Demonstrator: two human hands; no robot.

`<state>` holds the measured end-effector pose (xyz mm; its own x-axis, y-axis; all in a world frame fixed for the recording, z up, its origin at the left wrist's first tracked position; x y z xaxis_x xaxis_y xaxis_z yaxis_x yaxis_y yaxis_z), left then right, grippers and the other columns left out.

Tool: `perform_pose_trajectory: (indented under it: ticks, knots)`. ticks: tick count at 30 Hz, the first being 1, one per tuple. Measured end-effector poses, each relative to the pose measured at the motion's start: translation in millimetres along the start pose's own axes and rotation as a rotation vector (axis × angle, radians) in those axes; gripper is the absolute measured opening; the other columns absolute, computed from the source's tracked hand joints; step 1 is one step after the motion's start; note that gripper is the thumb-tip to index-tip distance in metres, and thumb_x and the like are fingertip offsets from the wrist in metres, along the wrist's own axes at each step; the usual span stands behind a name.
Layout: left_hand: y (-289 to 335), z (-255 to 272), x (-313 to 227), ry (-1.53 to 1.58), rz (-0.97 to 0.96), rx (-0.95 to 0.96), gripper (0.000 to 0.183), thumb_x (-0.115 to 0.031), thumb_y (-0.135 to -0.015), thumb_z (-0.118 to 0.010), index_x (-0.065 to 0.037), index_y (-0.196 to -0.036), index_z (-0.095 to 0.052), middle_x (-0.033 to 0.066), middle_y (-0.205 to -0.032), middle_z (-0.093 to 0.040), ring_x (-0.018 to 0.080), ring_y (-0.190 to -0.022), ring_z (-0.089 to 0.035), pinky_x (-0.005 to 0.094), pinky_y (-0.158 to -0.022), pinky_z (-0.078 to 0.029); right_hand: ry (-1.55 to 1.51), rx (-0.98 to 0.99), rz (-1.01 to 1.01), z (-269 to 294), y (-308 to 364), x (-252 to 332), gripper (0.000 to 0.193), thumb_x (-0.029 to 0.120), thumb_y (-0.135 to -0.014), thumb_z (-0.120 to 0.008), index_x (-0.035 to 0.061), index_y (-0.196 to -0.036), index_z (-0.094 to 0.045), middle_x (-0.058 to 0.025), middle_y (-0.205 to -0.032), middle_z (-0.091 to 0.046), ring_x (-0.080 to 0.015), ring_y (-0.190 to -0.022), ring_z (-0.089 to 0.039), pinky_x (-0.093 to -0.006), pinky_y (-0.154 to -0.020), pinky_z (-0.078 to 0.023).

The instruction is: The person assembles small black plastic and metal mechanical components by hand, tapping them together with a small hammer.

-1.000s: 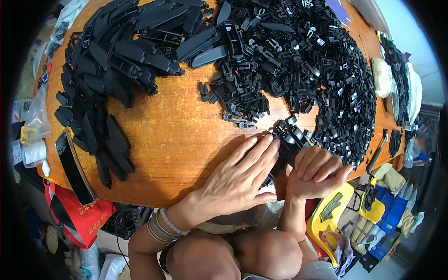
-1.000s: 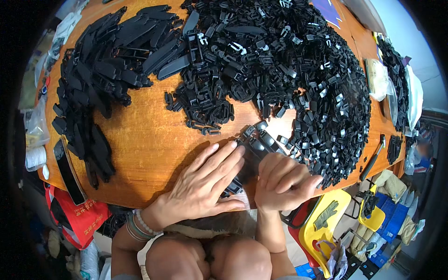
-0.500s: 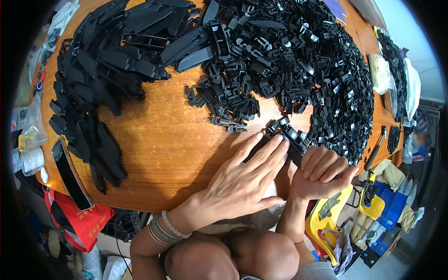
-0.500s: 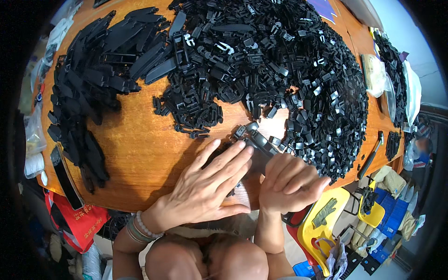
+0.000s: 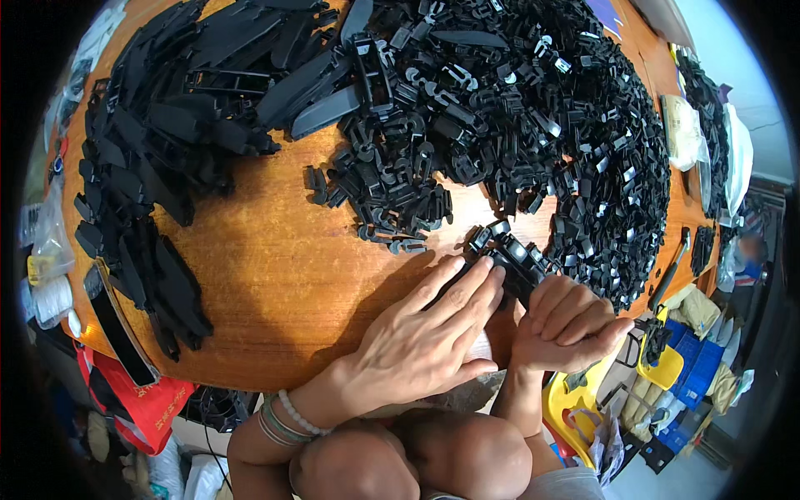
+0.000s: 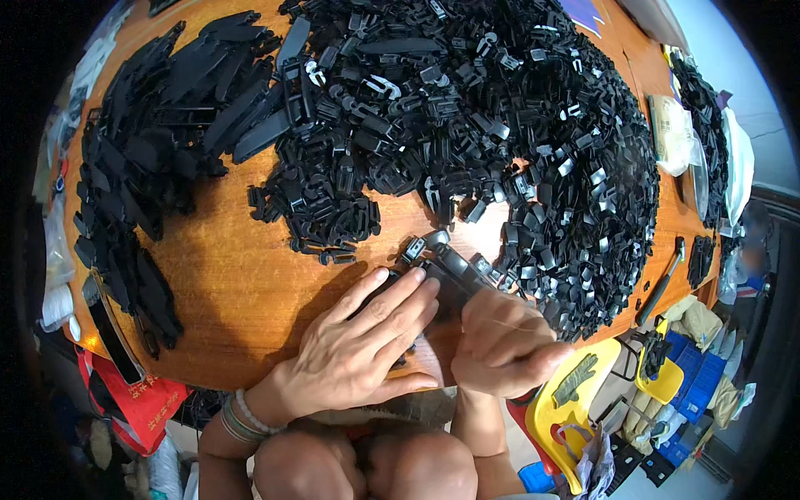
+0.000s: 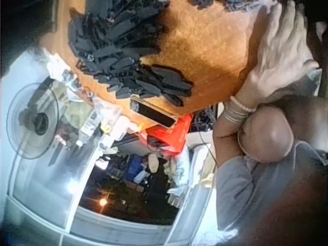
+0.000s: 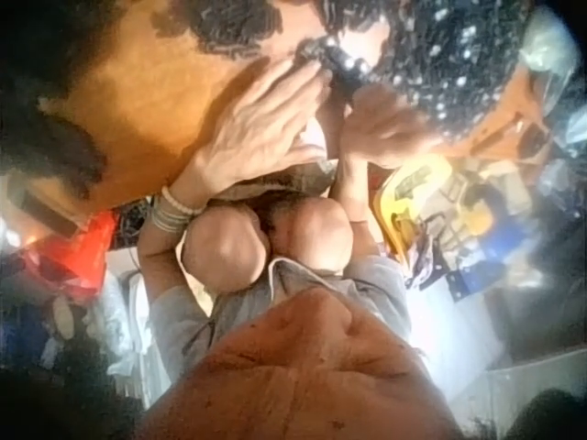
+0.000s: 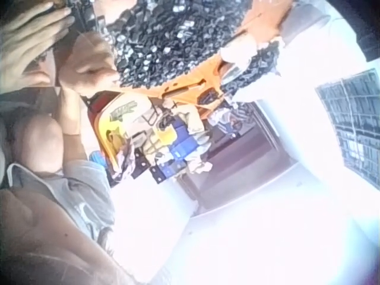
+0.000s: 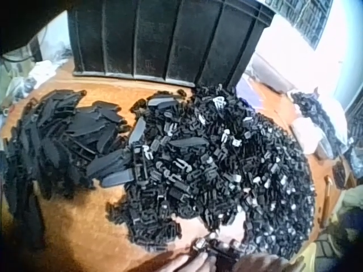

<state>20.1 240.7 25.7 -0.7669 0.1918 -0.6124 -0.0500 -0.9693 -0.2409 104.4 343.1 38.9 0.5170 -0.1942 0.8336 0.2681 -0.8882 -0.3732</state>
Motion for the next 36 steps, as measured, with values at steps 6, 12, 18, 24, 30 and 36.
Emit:
perform_pose_trajectory:
  ticks: [6,12,18,24,30,36]
  knots:
    - [0.3,0.6,0.6,0.020,0.014,-0.021,0.065,-0.048,-0.083,-0.063,0.008,-0.116,-0.056,0.0183,-0.130,-0.052,0.0314,-0.129,-0.043,0.0479,-0.108,-0.031,0.172,0.040,0.042,-7.9,3.0,0.2,0.060,0.043,-0.102,-0.026,0.0156,-0.049,-0.032,-0.0003,-0.039,-0.032,-0.0117,-0.032,-0.026,-0.0246,-0.035,-0.025]
    - [-15.0,-4.7,-6.0,-0.014,-0.033,-0.022,0.071,-0.054,-0.084,-0.056,0.010,-0.115,-0.056,0.0200,-0.134,-0.047,0.0316,-0.134,-0.036,0.0497,-0.111,-0.023,-0.109,-0.152,0.016,18.7,-18.3,5.5,0.061,0.041,-0.102,-0.023,0.0158,-0.047,-0.033,-0.0002,-0.038,-0.032,-0.0121,-0.031,-0.025,-0.0248,-0.031,-0.022]
    - [-17.2,-12.5,-4.6,0.010,-0.014,0.046,0.070,-0.051,-0.083,-0.059,0.010,-0.115,-0.055,0.0188,-0.133,-0.048,0.0310,-0.134,-0.036,0.0478,-0.113,-0.022,-0.082,-0.170,-0.054,20.2,-15.4,-4.0,0.060,0.042,-0.102,-0.025,0.0152,-0.049,-0.031,-0.0011,-0.038,-0.031,-0.0122,-0.031,-0.024,-0.0247,-0.032,-0.023]
    - [-20.8,-7.3,-8.0,-0.059,-0.064,0.025,0.069,-0.051,-0.083,-0.059,0.011,-0.114,-0.056,0.0211,-0.126,-0.053,0.0335,-0.129,-0.042,0.0481,-0.111,-0.025,0.038,-0.049,-0.049,4.6,-13.4,-3.4,0.062,0.045,-0.102,-0.027,0.0127,-0.049,-0.032,-0.0017,-0.042,-0.034,-0.0130,-0.035,-0.028,-0.0267,-0.036,-0.025]
    - [-14.6,4.1,-10.5,0.005,-0.048,-0.089,0.072,-0.051,-0.082,-0.060,0.009,-0.121,-0.053,0.0226,-0.135,-0.047,0.0327,-0.134,-0.035,0.0503,-0.113,-0.021,-0.028,-0.117,0.009,18.7,-21.8,4.5,0.057,0.039,-0.102,-0.023,0.0127,-0.052,-0.032,-0.0019,-0.042,-0.030,-0.0122,-0.035,-0.026,-0.0252,-0.033,-0.022]
    - [46.3,55.5,3.2,-0.067,0.110,-0.172,0.076,-0.039,-0.071,-0.078,0.004,-0.127,-0.049,0.0215,-0.135,-0.048,0.0356,-0.128,-0.044,0.0521,-0.109,-0.027,0.655,0.084,-0.295,21.1,-29.8,36.4,0.046,0.030,-0.101,-0.033,0.0022,-0.073,-0.058,-0.0060,-0.065,-0.057,-0.0045,-0.037,-0.032,-0.0202,-0.034,-0.023]
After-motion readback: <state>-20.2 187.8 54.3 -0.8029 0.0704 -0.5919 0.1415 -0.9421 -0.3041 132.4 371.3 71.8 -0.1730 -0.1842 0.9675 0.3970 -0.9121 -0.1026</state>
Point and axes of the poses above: each hand's wrist, its own y-axis away from the middle knuckle, its own z-axis out of the back of the hand, x = y × z, the point moved 8 cm from there along -y, towards the middle knuckle
